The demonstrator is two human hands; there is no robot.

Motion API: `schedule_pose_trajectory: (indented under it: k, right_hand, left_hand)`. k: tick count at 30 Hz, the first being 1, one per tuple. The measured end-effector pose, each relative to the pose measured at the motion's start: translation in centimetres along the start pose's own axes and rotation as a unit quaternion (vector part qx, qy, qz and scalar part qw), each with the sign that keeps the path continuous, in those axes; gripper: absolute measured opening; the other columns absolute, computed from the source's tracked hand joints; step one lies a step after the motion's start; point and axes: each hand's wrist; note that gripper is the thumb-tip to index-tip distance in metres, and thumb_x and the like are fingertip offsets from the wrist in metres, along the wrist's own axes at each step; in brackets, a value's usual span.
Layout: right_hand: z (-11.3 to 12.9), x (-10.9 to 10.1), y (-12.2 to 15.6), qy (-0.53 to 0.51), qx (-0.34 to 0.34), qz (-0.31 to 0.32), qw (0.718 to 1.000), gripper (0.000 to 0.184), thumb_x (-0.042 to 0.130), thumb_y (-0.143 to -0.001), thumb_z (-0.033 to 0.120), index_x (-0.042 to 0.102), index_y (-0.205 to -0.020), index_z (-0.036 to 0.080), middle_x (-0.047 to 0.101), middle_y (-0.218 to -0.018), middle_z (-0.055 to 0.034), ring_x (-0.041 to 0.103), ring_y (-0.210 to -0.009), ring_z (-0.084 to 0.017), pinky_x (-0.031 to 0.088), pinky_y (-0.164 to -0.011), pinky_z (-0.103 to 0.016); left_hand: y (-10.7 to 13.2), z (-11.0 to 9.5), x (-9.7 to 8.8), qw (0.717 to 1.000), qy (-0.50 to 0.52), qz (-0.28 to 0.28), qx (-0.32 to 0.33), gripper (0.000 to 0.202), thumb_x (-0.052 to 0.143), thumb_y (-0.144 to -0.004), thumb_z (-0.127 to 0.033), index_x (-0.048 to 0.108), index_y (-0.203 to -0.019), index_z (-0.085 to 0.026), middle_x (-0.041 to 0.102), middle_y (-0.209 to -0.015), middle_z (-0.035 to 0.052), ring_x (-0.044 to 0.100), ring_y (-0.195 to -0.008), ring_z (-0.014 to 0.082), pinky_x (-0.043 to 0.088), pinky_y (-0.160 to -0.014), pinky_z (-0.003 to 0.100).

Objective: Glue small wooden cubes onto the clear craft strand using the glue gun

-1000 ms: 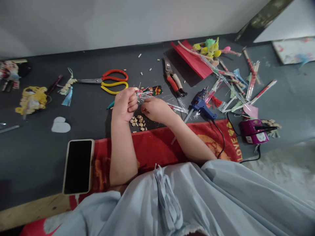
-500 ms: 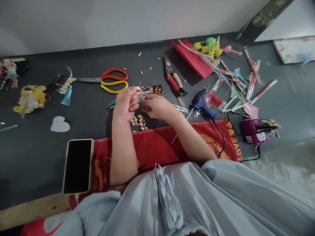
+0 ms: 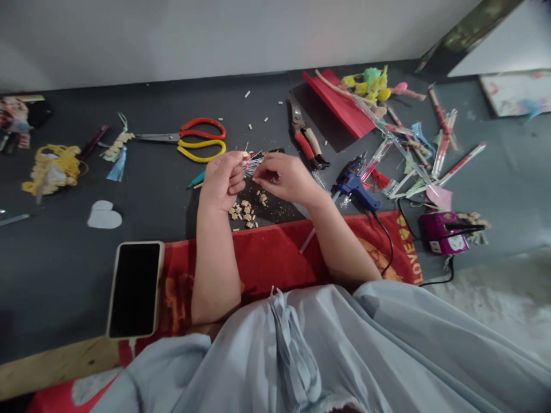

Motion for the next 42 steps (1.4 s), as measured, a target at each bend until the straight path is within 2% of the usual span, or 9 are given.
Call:
schedule_pose_trajectory:
  k: [2, 5, 13, 27, 33, 42]
  right_hand:
    - [-0.1, -0.7, 0.0, -0.062, -0.013, -0.059, 0.996, 0.013, 0.057, -0.084, 0.026, 0.064, -0.081, 0.015, 0.061, -0.074, -0.0017, 0.051, -0.065, -0.009, 0.045, -0.064, -0.025]
    - [0.2, -1.1, -0.1, -0.11, -0.015, -0.112, 0.987, 0.017, 0.058, -0.085, 0.033, 0.063, -0.082, 0.016, 0.061, -0.077, -0.0011, 0.052, -0.066, -0.008, 0.046, -0.063, -0.025]
    - [1.0, -0.8, -0.2, -0.105, 0.006, -0.183, 0.977, 0.02, 0.06, -0.085, 0.038, 0.066, -0.081, 0.019, 0.062, -0.076, 0.0004, 0.056, -0.072, -0.009, 0.048, -0.066, -0.028]
    - [0.5, -0.6, -0.2, -0.159, -0.002, -0.206, 0.966, 0.016, 0.068, -0.08, 0.035, 0.069, -0.078, 0.02, 0.065, -0.075, 0.0005, 0.058, -0.073, -0.01, 0.048, -0.066, -0.027]
    - [0.5, -0.6, -0.2, -0.165, 0.023, -0.192, 0.967, 0.021, 0.067, -0.079, 0.042, 0.068, -0.077, 0.02, 0.064, -0.075, -0.0001, 0.058, -0.073, -0.011, 0.048, -0.069, -0.03]
    - [0.3, -0.7, -0.2, -0.137, 0.028, -0.185, 0.973, 0.024, 0.064, -0.08, 0.045, 0.069, -0.078, 0.021, 0.065, -0.076, -0.0006, 0.058, -0.073, -0.011, 0.05, -0.07, -0.03]
  left_hand:
    - [0.0, 0.1, 0.1, 1.0, -0.001, 0.002, -0.001, 0.02, 0.069, -0.071, -0.032, 0.058, -0.069, -0.016, 0.019, -0.045, -0.0128, 0.014, -0.034, -0.0001, 0.015, -0.031, 0.014]
    - [0.1, 0.2, 0.3, 1.0, -0.01, 0.01, -0.008, 0.019, 0.07, -0.07, -0.029, 0.057, -0.068, -0.015, 0.021, -0.044, -0.0128, 0.015, -0.034, -0.0006, 0.014, -0.031, 0.013]
    - [0.2, 0.2, 0.7, 0.999, -0.024, 0.017, -0.03, 0.018, 0.072, -0.068, -0.024, 0.055, -0.068, -0.017, 0.025, -0.045, -0.0126, 0.018, -0.034, -0.0005, 0.012, -0.032, 0.014]
    - [0.1, 0.5, 0.4, 0.998, -0.037, 0.057, -0.015, 0.019, 0.076, -0.061, -0.025, 0.059, -0.066, -0.016, 0.028, -0.043, -0.0118, 0.018, -0.034, -0.001, 0.011, -0.031, 0.014]
    - [0.0, 0.7, 0.1, 0.997, -0.037, 0.069, -0.013, 0.022, 0.08, -0.056, -0.028, 0.063, -0.065, -0.017, 0.03, -0.042, -0.011, 0.017, -0.034, -0.0013, 0.01, -0.031, 0.014]
    - [0.1, 0.6, 0.1, 0.997, -0.049, 0.049, -0.016, 0.014, 0.077, -0.063, -0.024, 0.065, -0.066, -0.017, 0.034, -0.046, -0.0094, 0.019, -0.034, -0.0019, 0.012, -0.032, 0.014]
Point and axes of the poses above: each hand's wrist, its own y-axis away from the middle knuckle, its own x-axis out of the palm, z = x × y
